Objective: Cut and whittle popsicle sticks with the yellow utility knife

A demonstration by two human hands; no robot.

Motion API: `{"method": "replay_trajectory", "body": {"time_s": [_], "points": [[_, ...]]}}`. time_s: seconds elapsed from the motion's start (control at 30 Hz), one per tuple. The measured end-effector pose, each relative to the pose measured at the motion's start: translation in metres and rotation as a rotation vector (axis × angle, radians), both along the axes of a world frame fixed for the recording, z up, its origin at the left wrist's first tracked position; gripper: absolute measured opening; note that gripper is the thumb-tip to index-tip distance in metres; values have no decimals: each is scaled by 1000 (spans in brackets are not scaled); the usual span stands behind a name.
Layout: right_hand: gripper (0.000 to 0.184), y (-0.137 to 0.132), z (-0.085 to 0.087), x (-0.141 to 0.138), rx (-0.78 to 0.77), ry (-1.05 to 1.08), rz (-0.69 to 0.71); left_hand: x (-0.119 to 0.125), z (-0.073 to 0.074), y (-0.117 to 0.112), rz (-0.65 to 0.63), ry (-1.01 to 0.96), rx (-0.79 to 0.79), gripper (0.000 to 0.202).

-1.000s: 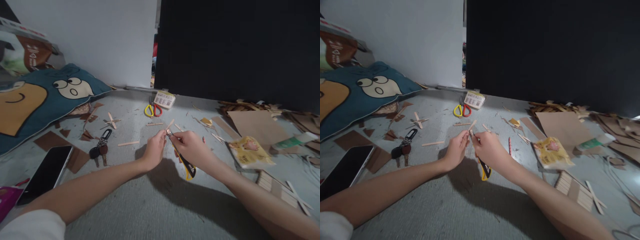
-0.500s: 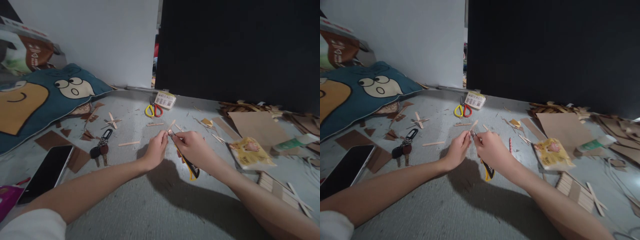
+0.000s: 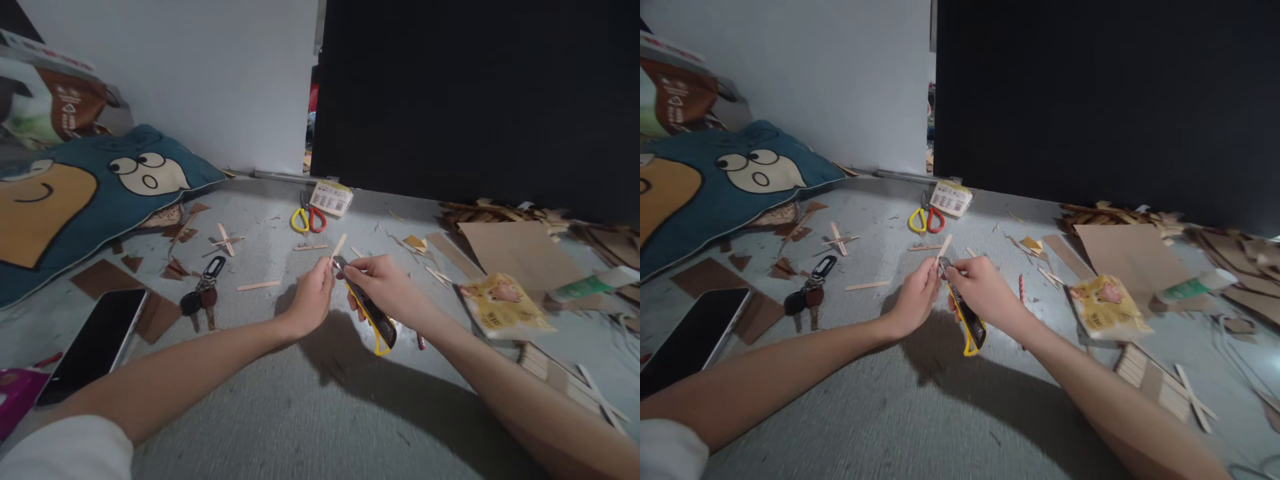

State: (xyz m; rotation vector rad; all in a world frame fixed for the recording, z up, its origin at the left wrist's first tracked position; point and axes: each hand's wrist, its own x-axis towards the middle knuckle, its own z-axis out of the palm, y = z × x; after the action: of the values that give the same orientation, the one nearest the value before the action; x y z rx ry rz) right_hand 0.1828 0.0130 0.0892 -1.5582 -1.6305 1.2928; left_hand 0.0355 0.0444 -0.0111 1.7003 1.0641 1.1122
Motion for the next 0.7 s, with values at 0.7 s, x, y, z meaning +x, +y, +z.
{"method": "replay_trajectory", "body": {"time_s": [0.7], "points": [[41,-8,10,2,201,-260,3,1,3,0,-15,-33,-7,33]]}}
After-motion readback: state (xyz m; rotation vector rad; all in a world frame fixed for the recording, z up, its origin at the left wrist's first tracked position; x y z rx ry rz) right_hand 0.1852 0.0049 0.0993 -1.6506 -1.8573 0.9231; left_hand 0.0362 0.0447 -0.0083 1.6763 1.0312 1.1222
